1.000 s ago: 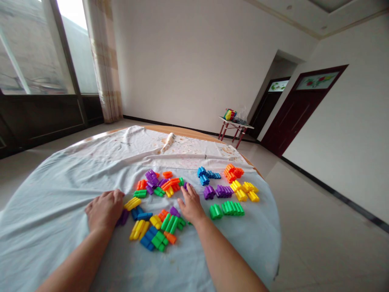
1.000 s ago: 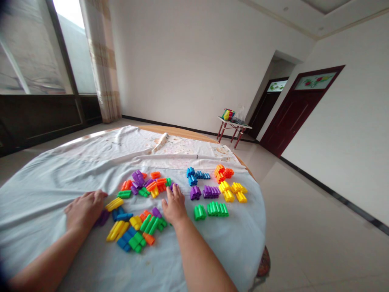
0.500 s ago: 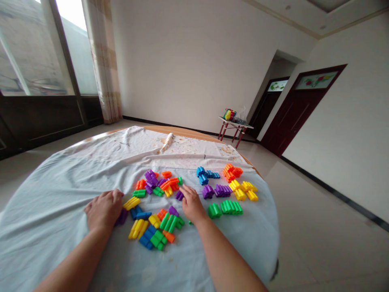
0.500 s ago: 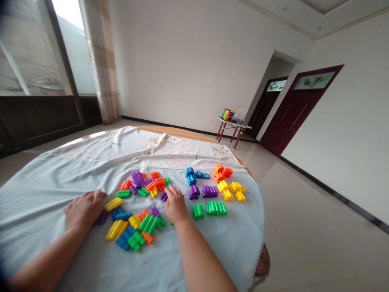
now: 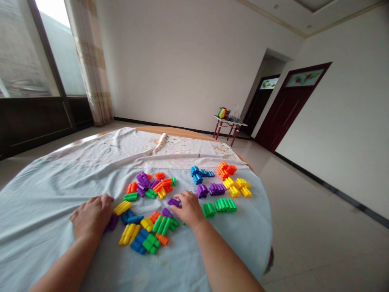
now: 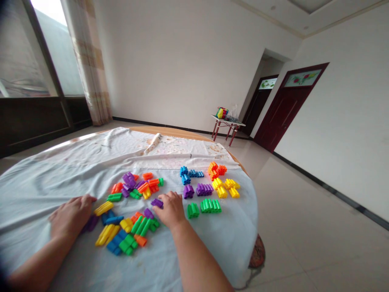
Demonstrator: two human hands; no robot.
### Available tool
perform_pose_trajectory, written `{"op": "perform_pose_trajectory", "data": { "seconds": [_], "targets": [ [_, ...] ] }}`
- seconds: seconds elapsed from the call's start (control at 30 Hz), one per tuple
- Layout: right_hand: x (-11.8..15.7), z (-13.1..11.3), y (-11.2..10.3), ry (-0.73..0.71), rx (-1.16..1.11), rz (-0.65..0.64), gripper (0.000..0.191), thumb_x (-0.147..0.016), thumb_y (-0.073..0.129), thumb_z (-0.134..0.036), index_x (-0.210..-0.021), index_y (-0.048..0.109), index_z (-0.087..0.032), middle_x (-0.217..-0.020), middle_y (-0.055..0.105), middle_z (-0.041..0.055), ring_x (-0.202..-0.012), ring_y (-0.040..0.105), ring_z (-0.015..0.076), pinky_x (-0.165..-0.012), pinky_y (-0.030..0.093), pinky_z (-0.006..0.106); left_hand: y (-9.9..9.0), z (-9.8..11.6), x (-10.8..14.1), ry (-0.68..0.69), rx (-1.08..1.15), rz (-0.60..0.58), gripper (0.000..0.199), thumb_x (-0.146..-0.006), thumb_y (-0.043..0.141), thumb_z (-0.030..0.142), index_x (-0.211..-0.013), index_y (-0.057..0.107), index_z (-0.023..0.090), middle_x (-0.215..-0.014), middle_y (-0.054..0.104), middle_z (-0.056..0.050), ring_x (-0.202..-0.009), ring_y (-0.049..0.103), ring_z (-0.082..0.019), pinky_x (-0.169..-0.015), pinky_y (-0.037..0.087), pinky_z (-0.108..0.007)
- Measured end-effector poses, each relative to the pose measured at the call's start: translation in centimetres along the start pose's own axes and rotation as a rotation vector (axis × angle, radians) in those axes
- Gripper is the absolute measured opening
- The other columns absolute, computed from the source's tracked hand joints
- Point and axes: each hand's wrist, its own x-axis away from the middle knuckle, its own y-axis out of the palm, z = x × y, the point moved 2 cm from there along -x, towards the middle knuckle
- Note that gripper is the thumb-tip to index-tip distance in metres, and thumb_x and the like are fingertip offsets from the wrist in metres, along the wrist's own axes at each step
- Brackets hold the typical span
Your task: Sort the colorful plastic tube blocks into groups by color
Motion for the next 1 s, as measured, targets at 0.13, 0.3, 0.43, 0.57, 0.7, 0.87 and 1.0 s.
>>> {"op": "perform_pose_trajectory", "data": {
  "seconds": [0.13, 0.3, 0.43, 0.57, 0.7, 0.87, 1.0],
  "targets": [
    [0.3, 0.1, 0.0, 0.0, 0.003, -0.075, 0.026, -0.075, 0.065, -0.031, -0.1, 0.066, -0.024, -0.096, 0.064, 0.0046, -0.098, 0.056, 0.0201, -0.087, 0.04, 0.03, -0.1, 0.0, 0.0, 0.001, -0.005, -0.004, 0.057, -0.085, 0.015, 0.041, -0.101, 0.066, 0.021, -0.122, 0.059, -0.013, -0.11, 0.05, -0.032, -0.091, 0.032, -0.045],
    [0.3, -0.1, 0.0, -0.018, -0.065, -0.053, 0.024, -0.073, 0.065, -0.021, -0.097, 0.067, -0.024, -0.092, 0.066, 0.0034, -0.095, 0.058, 0.0192, -0.085, 0.041, 0.03, -0.1, 0.0, -0.1, -0.003, -0.018, -0.012, 0.058, -0.084, 0.014, 0.042, -0.1, 0.066, 0.021, -0.123, 0.058, -0.014, -0.111, 0.049, -0.032, -0.091, 0.032, -0.044],
    [0.0, -0.1, -1.8, -0.035, -0.176, 0.095, 0.029, -0.071, 0.069, -0.028, -0.099, 0.066, -0.021, -0.089, 0.067, 0.0039, -0.085, 0.059, 0.0183, -0.079, 0.044, 0.029, 0.2, -0.2, -0.4, -0.01, -0.025, -0.019, 0.059, -0.084, 0.013, 0.042, -0.101, 0.065, 0.022, -0.125, 0.057, -0.014, -0.112, 0.049, -0.033, -0.09, 0.033, -0.045],
    [-0.4, 1.8, -5.4, -0.003, -0.226, 0.261, 0.027, -0.076, 0.065, -0.032, -0.1, 0.065, -0.019, -0.088, 0.067, 0.0049, -0.077, 0.06, 0.0167, -0.074, 0.046, 0.029, 0.5, -0.4, -0.8, -0.013, -0.035, -0.034, 0.062, -0.084, 0.01, 0.044, -0.102, 0.065, 0.023, -0.128, 0.055, -0.013, -0.114, 0.047, -0.033, -0.09, 0.032, -0.046],
    [-0.8, 6.2, -8.5, 0.13, -0.086, 0.295, 0.023, -0.077, 0.063, -0.033, -0.095, 0.066, -0.019, -0.089, 0.068, 0.0052, -0.081, 0.062, 0.0178, -0.074, 0.046, 0.029, 0.5, -0.5, -0.8, -0.015, -0.04, -0.031, 0.064, -0.084, 0.008, 0.045, -0.102, 0.065, 0.024, -0.128, 0.055, -0.013, -0.115, 0.047, -0.033, -0.091, 0.031, -0.046],
    [-0.8, 11.1, -10.2, 0.294, 0.21, 0.239, 0.022, -0.078, 0.061, -0.036, -0.091, 0.068, -0.019, -0.088, 0.07, 0.0066, -0.085, 0.062, 0.0206, -0.075, 0.044, 0.03, 0.4, -0.3, -0.6, -0.011, -0.036, -0.02, 0.064, -0.083, 0.007, 0.044, -0.101, 0.065, 0.023, -0.128, 0.055, -0.012, -0.114, 0.047, -0.033, -0.09, 0.032, -0.045],
    [-0.4, 12.1, -9.8, 0.328, 0.318, 0.187, 0.023, -0.078, 0.061, -0.038, -0.091, 0.068, -0.02, -0.088, 0.07, 0.0066, -0.086, 0.062, 0.0213, -0.076, 0.042, 0.031, 0.4, -0.2, -0.6, -0.011, -0.039, -0.032, 0.063, -0.083, 0.008, 0.043, -0.102, 0.065, 0.023, -0.128, 0.055, -0.013, -0.114, 0.047, -0.033, -0.089, 0.032, -0.045]
  ]
}}
